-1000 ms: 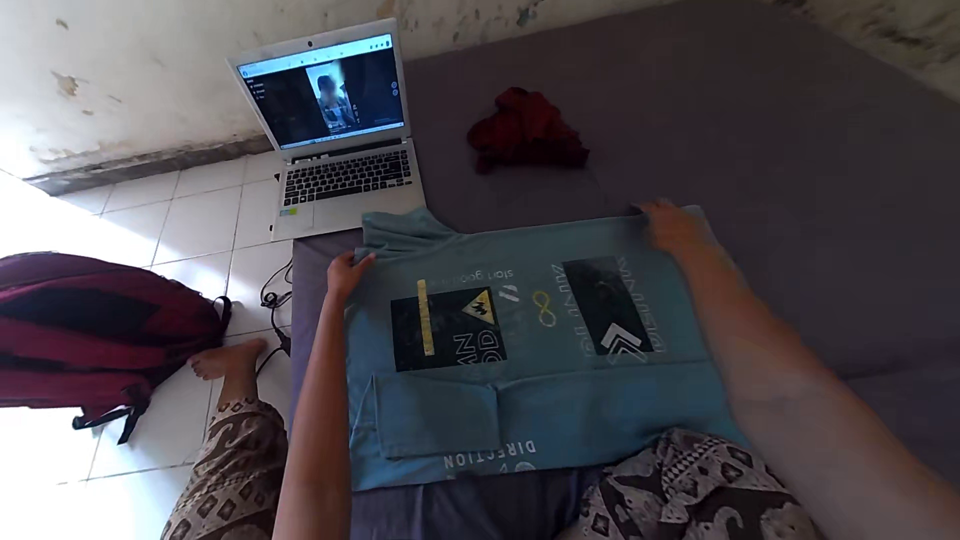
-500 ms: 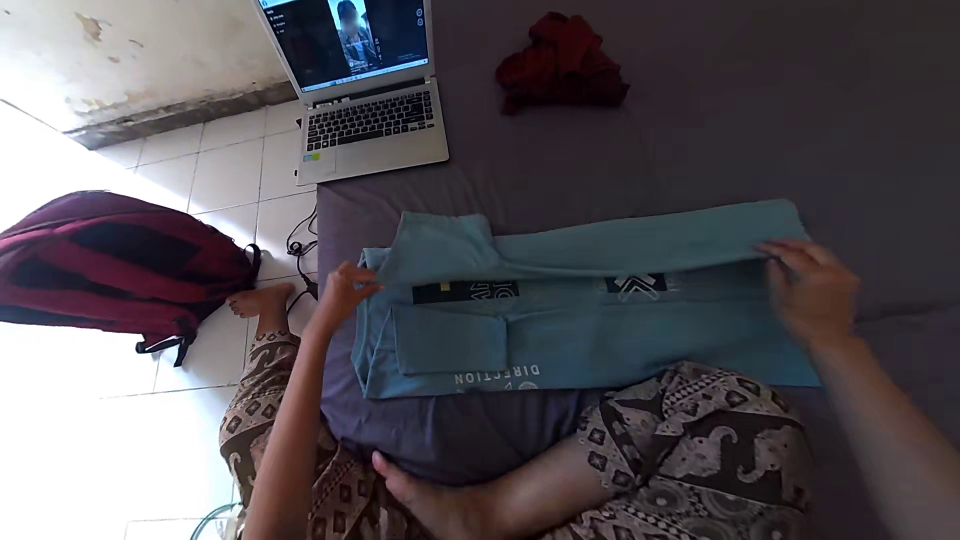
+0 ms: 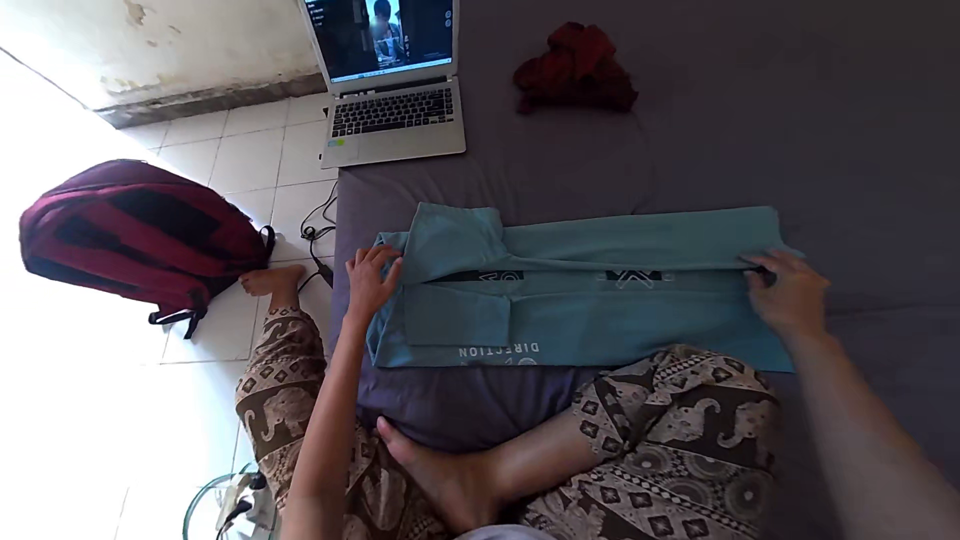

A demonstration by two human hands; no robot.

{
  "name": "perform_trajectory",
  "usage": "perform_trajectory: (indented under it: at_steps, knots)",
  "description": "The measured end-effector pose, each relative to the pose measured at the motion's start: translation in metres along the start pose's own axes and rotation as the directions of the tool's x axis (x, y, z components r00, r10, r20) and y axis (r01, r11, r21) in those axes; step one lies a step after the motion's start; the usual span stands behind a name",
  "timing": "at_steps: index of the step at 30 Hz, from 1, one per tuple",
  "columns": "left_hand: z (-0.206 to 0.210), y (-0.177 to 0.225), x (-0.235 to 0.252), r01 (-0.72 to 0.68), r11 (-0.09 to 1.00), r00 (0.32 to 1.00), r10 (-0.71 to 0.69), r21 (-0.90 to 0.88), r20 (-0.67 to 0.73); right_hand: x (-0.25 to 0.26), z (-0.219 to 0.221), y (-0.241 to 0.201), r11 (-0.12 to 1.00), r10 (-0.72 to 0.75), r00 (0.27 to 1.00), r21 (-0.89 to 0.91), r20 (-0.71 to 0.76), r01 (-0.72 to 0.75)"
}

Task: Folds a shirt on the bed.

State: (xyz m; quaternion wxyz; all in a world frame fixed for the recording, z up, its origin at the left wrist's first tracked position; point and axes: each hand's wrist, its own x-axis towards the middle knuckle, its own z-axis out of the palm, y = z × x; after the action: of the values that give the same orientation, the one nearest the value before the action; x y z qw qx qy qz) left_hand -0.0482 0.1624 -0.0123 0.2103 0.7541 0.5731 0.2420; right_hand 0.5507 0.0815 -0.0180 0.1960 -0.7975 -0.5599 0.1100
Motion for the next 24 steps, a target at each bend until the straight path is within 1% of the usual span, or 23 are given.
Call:
perform_trajectory:
  at_steps: [3,4,5,8,11,13,15,17,19,20,22,24]
  knots:
    - [0.015,-0.002,0.012,-0.037,0.992,0.995,0.025,0.122,0.096,-0.002,0.000,-0.008,0.998,0.064,0.998,0.010,-0.011,-0.063]
    - [0.018,-0.007,0.013,-0.014,0.986,0.994,-0.003,0.163,0.106,-0.001,0.000,-0.009,0.997,0.071,0.997,0.004,-0.006,-0.071]
    - [0.021,-0.013,0.013,0.028,0.978,0.994,-0.049,0.205,0.097,0.000,0.000,-0.007,0.997,0.075,0.997,-0.001,-0.003,-0.075]
    - [0.026,-0.031,0.010,0.148,0.955,0.989,-0.142,0.257,-0.042,0.002,-0.003,-0.007,0.993,0.117,0.993,-0.012,0.028,-0.117]
    - [0.019,-0.020,0.001,0.259,0.943,0.962,-0.232,0.208,-0.146,0.004,-0.003,0.002,0.991,0.128,0.991,-0.043,0.025,-0.127]
    - [0.012,-0.006,-0.013,0.289,0.947,0.941,-0.254,0.141,-0.223,0.002,-0.005,0.006,0.988,0.129,0.992,-0.084,-0.016,-0.129]
    - [0.009,0.012,-0.030,0.265,0.960,0.951,-0.245,0.093,-0.189,-0.006,-0.015,0.002,0.984,0.112,0.993,-0.138,-0.046,-0.117]
    - [0.017,0.026,-0.044,0.225,0.971,0.964,-0.210,0.080,-0.160,-0.017,-0.023,0.004,0.982,0.087,0.996,-0.170,0.021,-0.082]
    - [0.029,0.032,-0.052,0.264,0.962,0.953,-0.248,0.076,-0.174,-0.022,-0.021,0.012,0.982,0.061,0.987,-0.185,0.152,-0.032]
    - [0.033,0.032,-0.053,0.297,0.952,0.941,-0.280,0.070,-0.188,-0.023,-0.018,0.014,0.982,0.043,0.980,-0.190,0.192,-0.006]
    - [0.037,0.037,-0.050,0.366,0.930,0.916,-0.353,0.040,-0.189,-0.025,-0.017,0.015,0.979,0.011,0.976,-0.200,0.218,0.033]
    - [0.039,0.043,-0.045,0.420,0.907,0.894,-0.408,0.031,-0.187,-0.027,-0.020,0.012,0.980,0.017,0.975,-0.196,0.221,0.028]
